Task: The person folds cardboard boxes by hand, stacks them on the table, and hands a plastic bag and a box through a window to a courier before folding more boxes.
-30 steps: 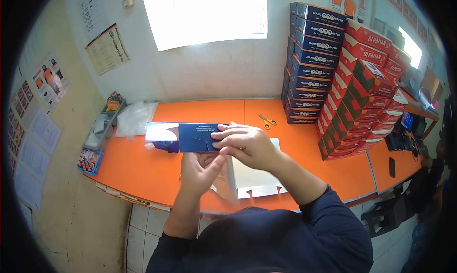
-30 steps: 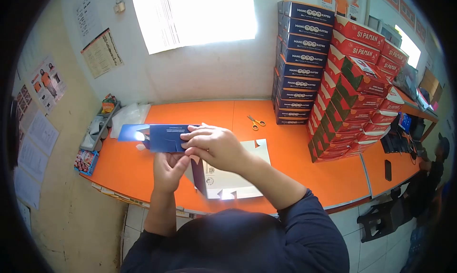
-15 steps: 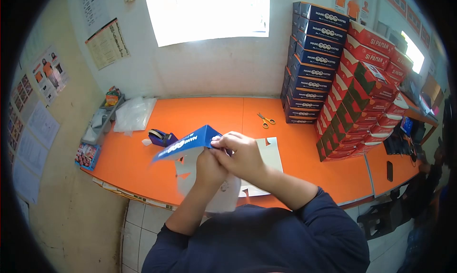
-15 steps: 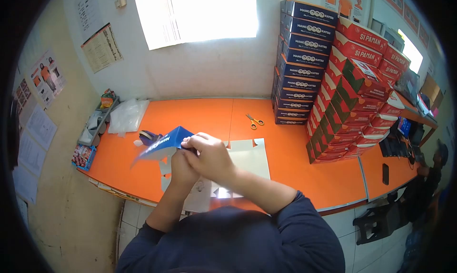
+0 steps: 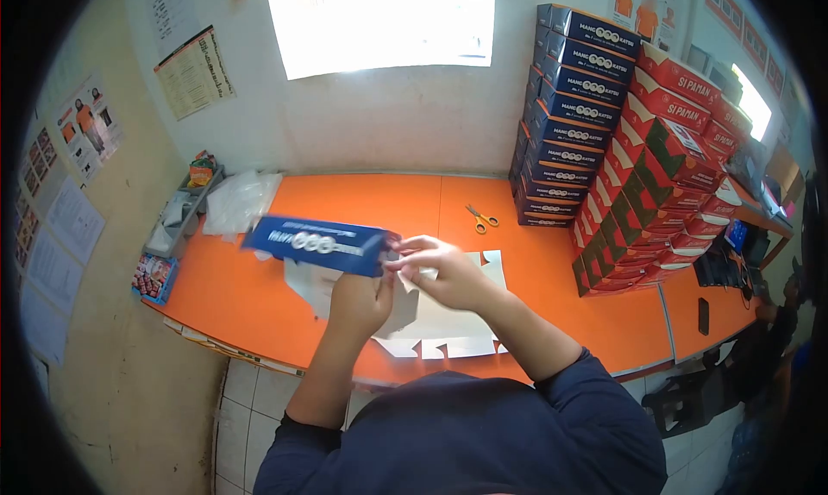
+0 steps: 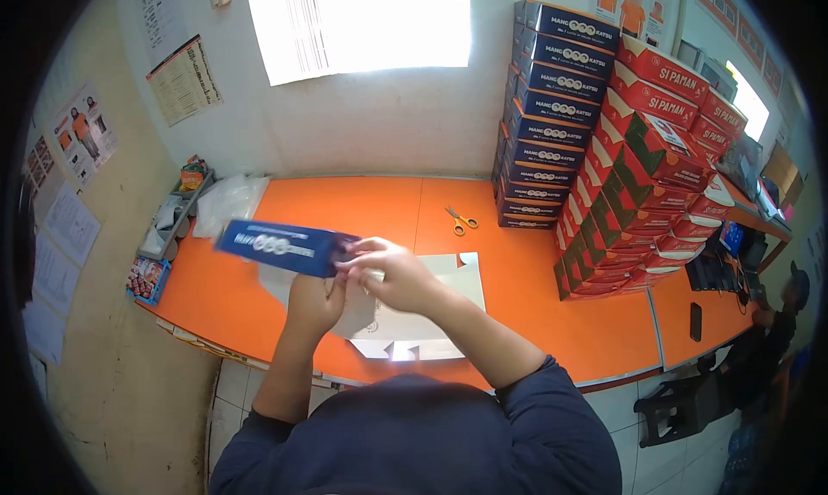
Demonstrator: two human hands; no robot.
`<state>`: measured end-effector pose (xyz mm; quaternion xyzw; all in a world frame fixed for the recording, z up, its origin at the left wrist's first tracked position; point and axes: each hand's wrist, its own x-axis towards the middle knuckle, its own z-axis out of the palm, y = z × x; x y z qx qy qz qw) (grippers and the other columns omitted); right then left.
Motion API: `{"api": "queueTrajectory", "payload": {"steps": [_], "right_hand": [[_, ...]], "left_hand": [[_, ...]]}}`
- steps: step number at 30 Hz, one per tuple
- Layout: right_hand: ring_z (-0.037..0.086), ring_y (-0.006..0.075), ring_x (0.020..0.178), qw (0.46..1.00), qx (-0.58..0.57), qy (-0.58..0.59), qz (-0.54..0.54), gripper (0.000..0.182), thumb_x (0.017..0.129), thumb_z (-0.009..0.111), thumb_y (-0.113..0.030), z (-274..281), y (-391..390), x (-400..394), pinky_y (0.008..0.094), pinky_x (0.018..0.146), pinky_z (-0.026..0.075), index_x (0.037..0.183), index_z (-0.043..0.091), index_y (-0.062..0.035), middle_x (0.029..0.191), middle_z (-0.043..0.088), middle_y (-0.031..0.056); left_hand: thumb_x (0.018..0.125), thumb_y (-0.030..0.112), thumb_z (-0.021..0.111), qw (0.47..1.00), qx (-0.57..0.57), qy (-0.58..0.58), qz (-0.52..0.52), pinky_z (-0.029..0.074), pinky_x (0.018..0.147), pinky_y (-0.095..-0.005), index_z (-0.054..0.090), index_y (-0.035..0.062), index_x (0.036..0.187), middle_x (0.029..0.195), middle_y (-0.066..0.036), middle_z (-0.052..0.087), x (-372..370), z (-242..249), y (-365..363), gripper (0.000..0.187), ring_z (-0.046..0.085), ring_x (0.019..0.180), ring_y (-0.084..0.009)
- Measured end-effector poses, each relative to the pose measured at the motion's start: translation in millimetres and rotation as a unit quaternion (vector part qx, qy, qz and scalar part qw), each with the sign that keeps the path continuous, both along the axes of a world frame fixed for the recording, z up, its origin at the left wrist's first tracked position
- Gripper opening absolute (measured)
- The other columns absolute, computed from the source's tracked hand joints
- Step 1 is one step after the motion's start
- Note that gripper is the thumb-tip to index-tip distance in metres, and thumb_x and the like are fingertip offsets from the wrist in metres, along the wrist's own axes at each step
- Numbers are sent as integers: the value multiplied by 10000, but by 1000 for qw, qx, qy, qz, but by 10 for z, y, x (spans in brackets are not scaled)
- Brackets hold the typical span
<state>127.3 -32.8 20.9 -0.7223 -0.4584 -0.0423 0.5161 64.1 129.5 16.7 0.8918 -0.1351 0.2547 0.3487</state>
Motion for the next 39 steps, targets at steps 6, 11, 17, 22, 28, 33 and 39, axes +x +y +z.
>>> {"api": "queueTrajectory", "payload": {"steps": [6, 11, 17, 22, 28, 33, 39], "right_hand": [[322, 393, 1294, 995, -10, -20, -95, 1025, 693, 763, -347, -97, 194, -104, 439, 1025, 347, 1444, 99, -135, 1449, 224, 177], [563, 334, 1072, 987, 90, -37, -126, 446, 740, 440, 120, -69, 196, -29, 368, 892, 481, 1077, 652, -81, 1139, 572, 169], [539, 274, 1109, 939, -48, -324, 107, 366, 700, 654, -74, 386, -99, -279, 430, 945, 462, 1065, 637, -97, 1162, 564, 86], [613, 316, 1011, 956, 269, -95, 66, 276, 744, 683, -53, 432, -92, -510, 432, 923, 482, 1015, 630, -59, 1028, 631, 115], [563, 330, 1106, 980, 92, -169, -57, 251, 681, 759, -42, 411, -4, -468, 403, 963, 459, 904, 647, -21, 1041, 624, 127], [551, 322, 1126, 983, 114, -143, 5, 193, 671, 752, -7, 341, -121, -338, 385, 939, 479, 843, 665, -25, 1022, 639, 102], [581, 328, 1073, 977, 72, -201, -14, 264, 666, 790, -177, 162, -29, -158, 409, 886, 491, 801, 632, -15, 1038, 638, 122]], "left_hand": [[792, 89, 509, 987, 145, 60, -39, 458, 812, -442, 593, -21, 912, 910, -209, 590, -11, -1097, -232, 183, 576, 849, -361], [809, 173, 590, 949, 218, 186, -135, 412, 923, -477, 458, 31, 1262, 1166, -198, 550, -184, -719, -221, 493, 552, 1060, -342], [837, 306, 589, 788, -562, 156, -197, 424, 956, -435, 403, -10, 1268, 1226, -164, 501, -265, -196, 292, 566, 530, 1115, -266], [853, 133, 428, 666, -695, 59, -265, 429, 948, -470, 418, -27, 1253, 1190, -179, 538, -351, -82, 52, 431, 548, 1088, -302], [907, 70, 506, 739, -660, 39, -129, 453, 914, -367, 489, -42, 1172, 1136, -159, 567, -355, -140, -184, 289, 562, 1054, -231], [889, 68, 550, 838, -535, 8, -105, 500, 835, -302, 498, -70, 1135, 1080, -143, 591, -219, -54, -82, 287, 607, 958, -208], [903, 67, 492, 815, -552, 79, -159, 500, 837, -330, 473, -56, 1176, 1120, -140, 565, -286, -253, -69, 300, 605, 963, -214]]}}
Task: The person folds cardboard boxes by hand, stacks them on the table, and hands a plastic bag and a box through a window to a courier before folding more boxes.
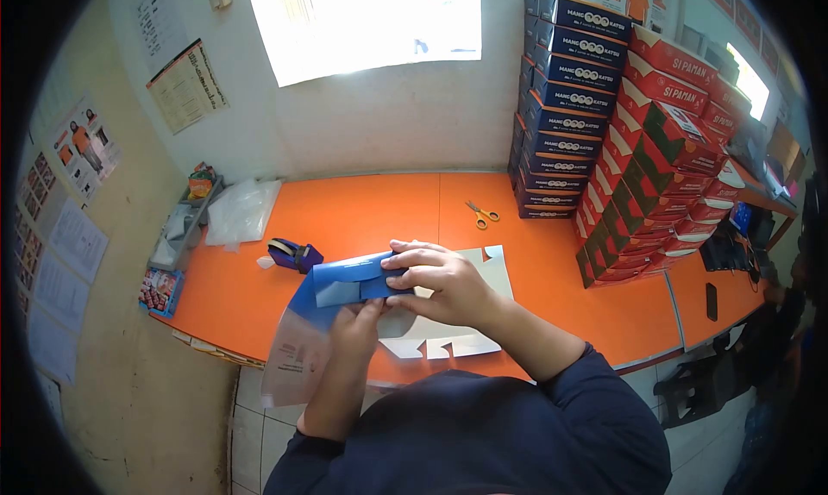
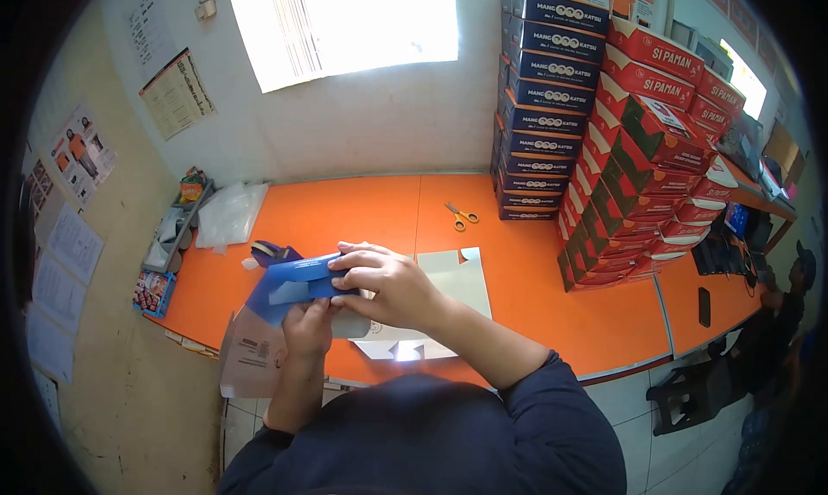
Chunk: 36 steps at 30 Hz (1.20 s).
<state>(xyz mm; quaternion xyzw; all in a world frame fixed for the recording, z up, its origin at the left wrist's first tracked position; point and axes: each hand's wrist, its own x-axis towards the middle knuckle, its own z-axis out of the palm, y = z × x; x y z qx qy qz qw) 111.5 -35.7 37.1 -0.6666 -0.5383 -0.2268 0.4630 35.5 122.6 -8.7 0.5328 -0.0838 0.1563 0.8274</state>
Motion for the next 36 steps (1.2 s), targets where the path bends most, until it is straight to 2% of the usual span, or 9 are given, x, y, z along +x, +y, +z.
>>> {"api": "queueTrajectory", "payload": {"steps": [4, 10, 12, 20, 22, 26, 29, 31, 36], "right_hand": [[572, 337, 1017, 992, -107, 42, -45, 443, 680, 759, -367, -31, 45, -62, 439, 865, 465, 908, 606, -19, 1023, 606, 139], [557, 300, 886, 975, -92, 19, -203, 276, 682, 690, -205, -143, 325, -185, 429, 827, 437, 889, 583, -58, 835, 572, 108], [555, 274, 780, 969, -145, 40, -198, 157, 686, 634, -109, -173, 292, 5, 400, 725, 445, 833, 591, -74, 755, 573, 74], [611, 264, 667, 991, -119, -15, -52, 204, 684, 620, -11, -362, 119, 138, 341, 592, 505, 877, 636, -77, 723, 603, 68], [591, 279, 607, 988, -20, 123, -91, 247, 663, 614, 16, -424, 218, -61, 327, 535, 482, 894, 642, -68, 688, 598, 87], [597, 271, 762, 982, -27, 115, -151, 204, 653, 647, -17, -566, 152, -140, 354, 669, 473, 840, 669, -95, 791, 624, 90], [556, 278, 940, 984, -13, 48, -170, 200, 652, 670, -50, -650, 33, -36, 397, 836, 431, 832, 692, -135, 984, 617, 97], [475, 282, 1123, 983, -124, 134, 35, 169, 792, 638, -136, -721, -235, 245, 412, 946, 376, 952, 693, -125, 1144, 550, 109], [533, 278, 1094, 845, -247, 469, 68, 409, 931, 459, -374, -850, -360, 528, 375, 954, 394, 1150, 591, -55, 1152, 579, 157]], "left_hand": [[901, 147, 516, 989, 120, 69, 50, 499, 781, -320, 473, -31, 1172, 1079, -120, 562, 82, 92, -16, 327, 609, 887, -204], [844, 105, 533, 763, 598, -47, 239, 475, 751, -381, 441, -28, 1133, 933, -175, 575, 299, -347, -42, 331, 590, 881, -304], [778, 63, 530, 768, 583, 232, 128, 467, 750, -449, 499, -39, 1093, 956, -275, 552, 164, -101, -202, 332, 564, 891, -411], [733, 116, 647, 765, 626, 47, 141, 470, 695, -294, 546, 25, 947, 857, -95, 588, 456, -1024, 173, 254, 594, 834, -195], [733, 91, 654, 930, 352, 51, 93, 464, 670, -303, 539, 27, 935, 864, -78, 586, 314, -680, -116, 241, 584, 831, -182], [773, 44, 642, 938, 327, 13, 113, 475, 683, -319, 545, 27, 976, 897, -61, 596, 200, -742, -84, 225, 598, 826, -174], [801, 80, 611, 893, 434, 21, 120, 487, 676, -342, 555, 23, 988, 875, -62, 593, 96, -442, -210, 203, 615, 775, -199], [812, 128, 601, 665, 737, -34, 117, 495, 682, -344, 552, 23, 1007, 865, -69, 590, 112, -275, -193, 226, 618, 766, -202], [829, 303, 589, 736, 583, 199, -280, 490, 776, -382, 538, -19, 1073, 942, -181, 638, 302, -801, -556, 407, 637, 895, -277]]}}
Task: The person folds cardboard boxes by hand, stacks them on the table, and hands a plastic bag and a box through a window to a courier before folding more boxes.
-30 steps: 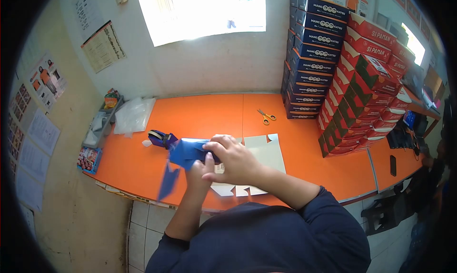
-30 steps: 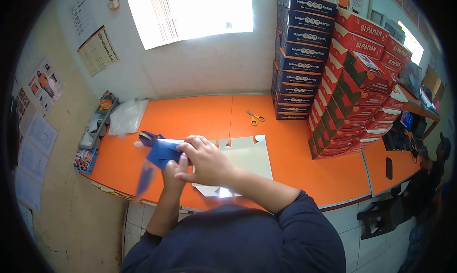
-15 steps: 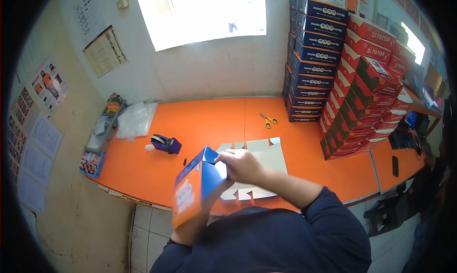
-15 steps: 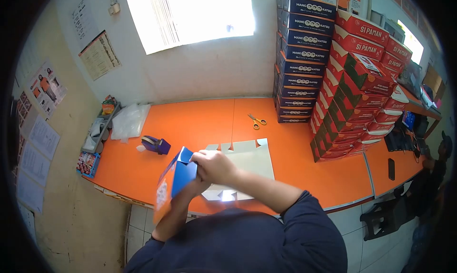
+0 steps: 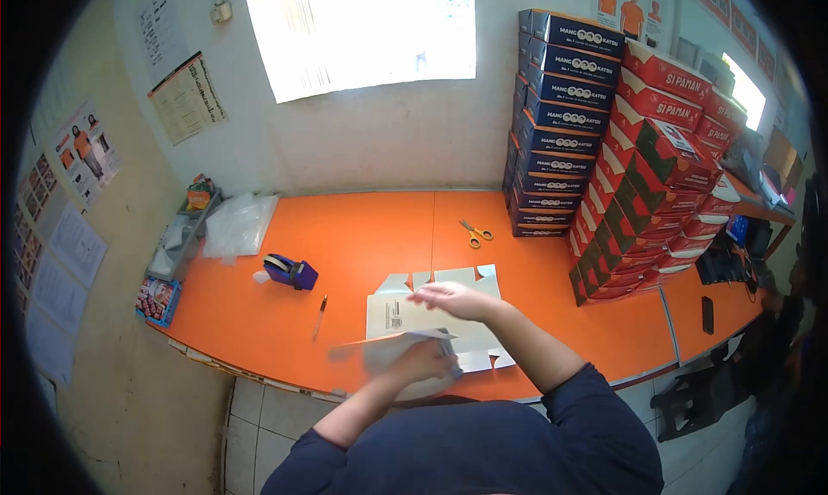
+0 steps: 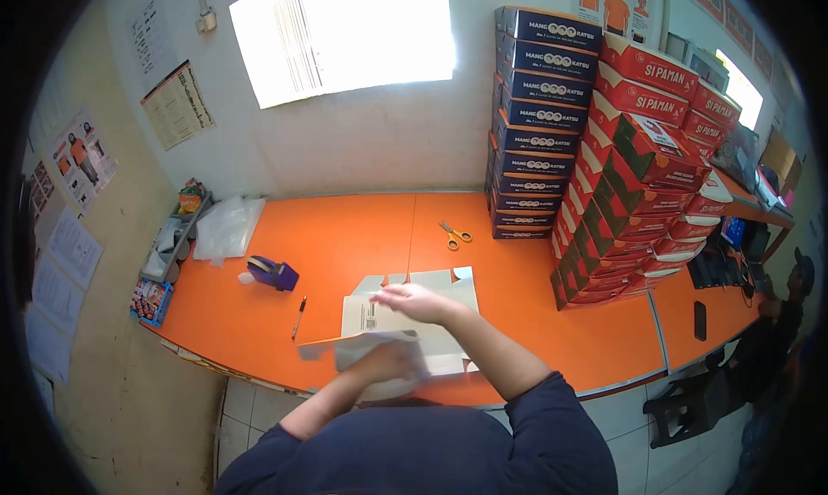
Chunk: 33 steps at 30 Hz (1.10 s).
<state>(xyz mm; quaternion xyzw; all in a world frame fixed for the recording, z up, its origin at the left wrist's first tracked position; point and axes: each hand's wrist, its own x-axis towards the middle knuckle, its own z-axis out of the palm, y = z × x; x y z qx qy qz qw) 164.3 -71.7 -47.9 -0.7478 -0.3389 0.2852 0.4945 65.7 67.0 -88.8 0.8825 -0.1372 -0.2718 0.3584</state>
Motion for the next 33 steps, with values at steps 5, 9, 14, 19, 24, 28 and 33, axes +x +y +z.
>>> {"api": "queueTrajectory", "payload": {"steps": [5, 9, 14, 19, 24, 28, 33], "right_hand": [[420, 353, 1231, 934, -290, -145, 148, 686, 783, 582, -442, -362, -116, -402, 474, 958, 398, 1388, 350, -215, 1361, 418, 149], [134, 381, 1369, 893, -319, -292, 125, 782, 778, 573, -558, -888, -374, -884, 574, 978, 271, 1423, 266, -236, 1490, 183, 123], [121, 400, 1371, 904, -238, -329, 130, 799, 783, 575, -550, -1205, -531, -971, 586, 1028, 200, 1423, 273, -180, 1482, 205, 144], [159, 344, 1375, 905, -212, -354, 106, 619, 862, 554, -378, -1283, -589, -999, 583, 1055, 186, 1403, 309, -202, 1487, 208, 105], [228, 317, 1358, 907, -198, -366, 64, 573, 835, 600, -353, -1365, -495, -1012, 602, 1045, 197, 1356, 388, -248, 1477, 244, 83], [240, 292, 1362, 911, -244, -320, 91, 585, 816, 622, -359, -1201, -421, -884, 621, 1038, 184, 1349, 393, -287, 1471, 263, 76], [194, 272, 1383, 912, -212, -343, 75, 581, 890, 466, -481, -1445, -491, -783, 584, 1065, 128, 1415, 291, -305, 1489, 247, 60]], "left_hand": [[913, 270, 477, 972, -169, -23, -160, 468, 808, -372, 616, 11, 1010, 1009, -152, 627, -234, 428, 7, 310, 604, 908, -293], [802, 423, 600, 975, 34, -183, -124, 331, 1013, -450, 339, 104, 1375, 1343, -193, 423, -237, 29, 277, 706, 396, 1241, -368], [730, 559, 644, 926, 251, -250, -128, 172, 1021, -633, 224, 136, 1430, 1451, -258, 176, -592, -723, 436, 920, 185, 1294, -527], [743, 503, 650, 926, 226, -271, -130, 171, 1046, -596, 270, 99, 1408, 1452, -219, 216, -587, -611, 530, 866, 210, 1326, -439], [755, 419, 666, 861, 296, -392, -134, 249, 1025, -590, 354, 82, 1353, 1414, -205, 322, -568, -1174, 732, 754, 258, 1318, -430], [737, 405, 688, 827, 283, -452, -180, 271, 1036, -552, 373, 61, 1336, 1383, -199, 379, -427, -1324, 812, 759, 296, 1296, -450], [724, 459, 688, 940, 195, -273, -68, 230, 1069, -502, 279, 51, 1392, 1440, -215, 268, -306, -652, 718, 884, 215, 1336, -428]]}}
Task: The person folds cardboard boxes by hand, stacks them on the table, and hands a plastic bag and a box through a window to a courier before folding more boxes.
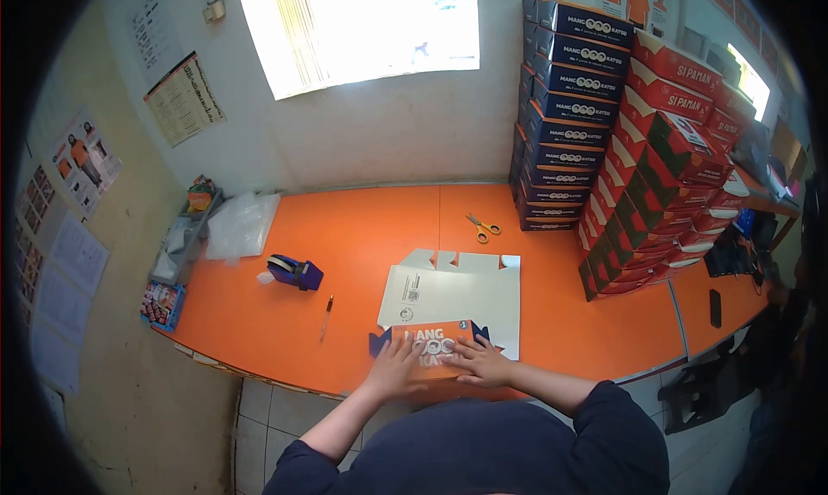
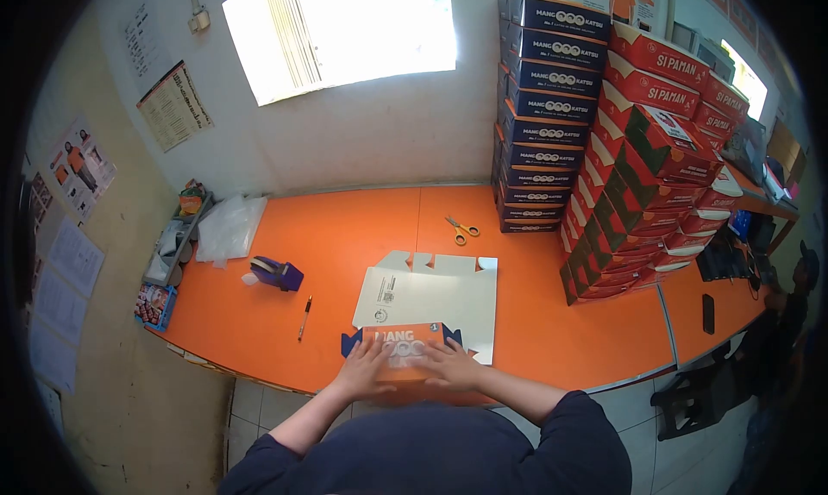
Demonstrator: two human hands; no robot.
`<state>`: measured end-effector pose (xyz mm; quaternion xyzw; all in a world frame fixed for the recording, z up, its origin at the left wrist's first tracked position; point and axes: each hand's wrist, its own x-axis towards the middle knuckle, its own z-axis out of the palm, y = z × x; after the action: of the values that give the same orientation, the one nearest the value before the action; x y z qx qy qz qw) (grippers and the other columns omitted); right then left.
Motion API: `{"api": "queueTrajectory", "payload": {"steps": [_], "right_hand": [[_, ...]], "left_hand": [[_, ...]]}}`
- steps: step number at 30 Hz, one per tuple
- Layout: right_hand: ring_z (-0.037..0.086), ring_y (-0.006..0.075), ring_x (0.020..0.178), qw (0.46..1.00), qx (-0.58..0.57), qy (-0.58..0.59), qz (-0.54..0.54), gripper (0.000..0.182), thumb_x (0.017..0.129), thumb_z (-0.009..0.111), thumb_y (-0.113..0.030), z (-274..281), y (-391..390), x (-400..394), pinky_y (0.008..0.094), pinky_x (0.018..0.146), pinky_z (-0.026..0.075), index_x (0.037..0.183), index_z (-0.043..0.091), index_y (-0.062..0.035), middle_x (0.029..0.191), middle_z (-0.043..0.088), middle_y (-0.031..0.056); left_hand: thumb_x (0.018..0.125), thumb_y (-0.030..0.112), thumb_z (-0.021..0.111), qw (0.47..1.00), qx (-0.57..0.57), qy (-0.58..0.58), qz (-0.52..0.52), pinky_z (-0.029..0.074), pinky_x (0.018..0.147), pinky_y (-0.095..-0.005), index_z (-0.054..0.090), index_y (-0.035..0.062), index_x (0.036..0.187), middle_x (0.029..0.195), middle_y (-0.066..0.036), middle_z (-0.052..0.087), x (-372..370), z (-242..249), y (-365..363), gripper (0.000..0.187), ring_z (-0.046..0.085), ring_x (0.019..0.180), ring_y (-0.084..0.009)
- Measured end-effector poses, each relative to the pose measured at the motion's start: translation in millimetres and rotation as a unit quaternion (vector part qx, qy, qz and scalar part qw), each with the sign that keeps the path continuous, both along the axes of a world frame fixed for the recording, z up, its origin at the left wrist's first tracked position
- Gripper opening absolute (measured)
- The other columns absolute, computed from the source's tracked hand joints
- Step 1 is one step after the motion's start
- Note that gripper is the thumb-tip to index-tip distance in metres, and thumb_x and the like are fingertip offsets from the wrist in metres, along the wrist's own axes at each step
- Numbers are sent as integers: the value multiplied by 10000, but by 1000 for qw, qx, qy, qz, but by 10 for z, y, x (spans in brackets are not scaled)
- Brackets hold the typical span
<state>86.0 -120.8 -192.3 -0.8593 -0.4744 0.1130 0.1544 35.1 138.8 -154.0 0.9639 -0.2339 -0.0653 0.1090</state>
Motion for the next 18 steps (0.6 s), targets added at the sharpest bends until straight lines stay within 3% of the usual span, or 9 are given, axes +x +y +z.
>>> {"api": "queueTrajectory", "payload": {"steps": [3, 5, 9, 12, 15, 18], "right_hand": [[186, 274, 1385, 1000, 6, -12, -28, 606, 900, 438, -485, -236, 26, 31, 565, 1076, 117, 1434, 254, -267, 1500, 223, 49], [186, 271, 1385, 999, 0, -21, -42, 617, 903, 439, -475, -306, 47, 21, 559, 1080, 112, 1440, 243, -242, 1504, 216, 38], [211, 262, 1377, 999, 23, -8, -47, 558, 875, 523, -379, -131, 49, -19, 558, 1073, 163, 1372, 360, -183, 1485, 249, 65], [267, 252, 1356, 997, 38, -26, -58, 519, 862, 541, -322, -131, 53, 2, 557, 1062, 195, 1345, 400, -194, 1467, 294, 41], [349, 234, 1316, 994, 52, -54, -74, 478, 845, 550, -254, -162, 54, 40, 550, 1044, 238, 1309, 450, -204, 1427, 371, 14], [393, 212, 1288, 993, 71, -58, -68, 471, 833, 563, -220, -158, 49, 183, 535, 1031, 260, 1296, 474, -215, 1393, 423, -6]], "left_hand": [[714, 492, 675, 999, 46, -2, 8, 177, 1083, -520, 242, 92, 1417, 1457, -262, 192, 157, -124, -11, 919, 136, 1358, -448], [711, 509, 665, 999, 51, 7, 1, 189, 1078, -514, 246, 105, 1419, 1463, -244, 194, 143, -85, 2, 917, 158, 1357, -433], [704, 554, 648, 998, 55, 8, -16, 218, 1060, -501, 245, 125, 1424, 1480, -198, 193, 228, -89, 122, 931, 203, 1350, -396], [716, 457, 667, 996, 35, -84, -8, 313, 1003, -467, 362, 88, 1367, 1413, -172, 352, 225, -162, 107, 808, 362, 1260, -367], [763, 332, 627, 985, 38, -169, -2, 342, 994, -464, 445, 143, 1325, 1335, -158, 460, 303, -537, 89, 620, 432, 1203, -371], [796, 236, 567, 992, -15, -118, -49, 360, 994, -461, 497, 190, 1290, 1258, -134, 539, 446, -707, 177, 502, 475, 1167, -372]]}}
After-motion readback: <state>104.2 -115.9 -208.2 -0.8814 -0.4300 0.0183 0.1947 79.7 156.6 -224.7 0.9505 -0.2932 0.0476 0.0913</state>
